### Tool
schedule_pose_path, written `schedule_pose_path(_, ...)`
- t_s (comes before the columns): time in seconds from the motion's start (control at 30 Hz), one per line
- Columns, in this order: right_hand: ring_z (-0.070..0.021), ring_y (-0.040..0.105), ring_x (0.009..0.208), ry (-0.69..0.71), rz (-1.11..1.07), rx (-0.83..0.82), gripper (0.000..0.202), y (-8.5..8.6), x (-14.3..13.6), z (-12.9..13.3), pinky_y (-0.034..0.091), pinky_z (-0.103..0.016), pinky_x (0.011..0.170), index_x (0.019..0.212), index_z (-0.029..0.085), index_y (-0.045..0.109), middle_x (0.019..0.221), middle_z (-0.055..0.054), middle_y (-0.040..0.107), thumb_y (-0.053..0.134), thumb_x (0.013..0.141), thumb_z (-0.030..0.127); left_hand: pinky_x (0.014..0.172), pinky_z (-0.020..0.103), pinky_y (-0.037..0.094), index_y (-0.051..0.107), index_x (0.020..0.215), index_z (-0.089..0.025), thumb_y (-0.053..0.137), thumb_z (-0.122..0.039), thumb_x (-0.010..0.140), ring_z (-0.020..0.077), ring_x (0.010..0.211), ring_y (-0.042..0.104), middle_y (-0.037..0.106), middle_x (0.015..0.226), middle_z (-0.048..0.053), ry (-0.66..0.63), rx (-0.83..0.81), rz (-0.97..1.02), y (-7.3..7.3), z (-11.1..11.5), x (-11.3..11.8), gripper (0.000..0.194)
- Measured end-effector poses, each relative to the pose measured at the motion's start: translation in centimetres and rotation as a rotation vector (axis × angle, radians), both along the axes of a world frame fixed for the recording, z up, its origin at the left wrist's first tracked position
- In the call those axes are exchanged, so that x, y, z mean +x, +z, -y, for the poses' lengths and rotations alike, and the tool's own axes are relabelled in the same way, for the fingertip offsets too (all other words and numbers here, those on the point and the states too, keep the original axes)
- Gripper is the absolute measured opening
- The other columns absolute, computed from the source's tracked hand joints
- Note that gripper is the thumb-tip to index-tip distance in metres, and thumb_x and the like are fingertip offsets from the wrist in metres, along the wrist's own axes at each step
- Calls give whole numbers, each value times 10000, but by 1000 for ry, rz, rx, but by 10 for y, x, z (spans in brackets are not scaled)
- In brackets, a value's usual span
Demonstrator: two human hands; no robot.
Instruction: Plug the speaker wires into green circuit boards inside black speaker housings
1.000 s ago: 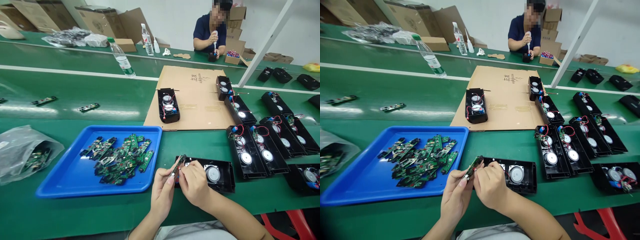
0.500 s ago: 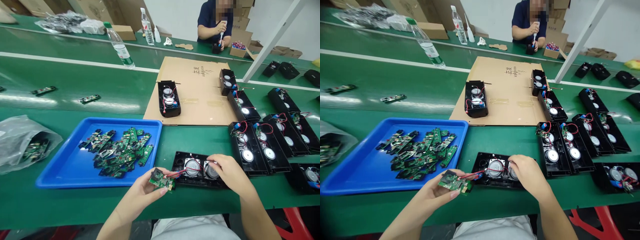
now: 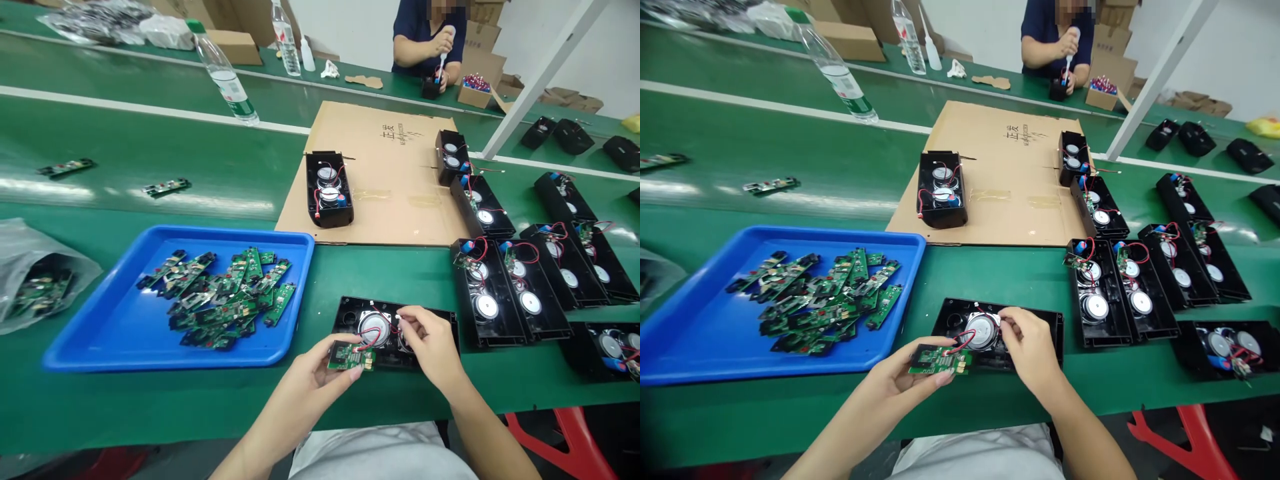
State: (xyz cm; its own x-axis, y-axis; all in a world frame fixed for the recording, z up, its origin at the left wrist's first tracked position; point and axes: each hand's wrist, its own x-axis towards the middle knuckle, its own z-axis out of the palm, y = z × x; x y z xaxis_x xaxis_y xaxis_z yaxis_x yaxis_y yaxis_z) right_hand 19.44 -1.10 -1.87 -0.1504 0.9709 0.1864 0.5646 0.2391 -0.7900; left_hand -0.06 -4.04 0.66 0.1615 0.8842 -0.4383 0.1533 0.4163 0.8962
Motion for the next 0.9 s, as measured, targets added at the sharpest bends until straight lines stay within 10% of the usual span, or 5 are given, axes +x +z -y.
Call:
schedule_pose_path(0.37,-150,573,624,155,133,171,247,-4,0,16,455,-262,563,815,152,628,693,-38,621,424,947,201,622,247,575,678,1010,-231,550,-260,782,163,590,681,761,803,-19,21,306,-231,-3,-9,32,263)
schedule_pose_path(0.9,-142,494,541,174,389,392,330,-7,-11,16,381,-265,511,680,170,588,593,-24,539,382,934,130,722,261,589,665,1035,-199,540,-269,783,197,772,724,765,914,2,3,215,-156,-9,-8,30,290)
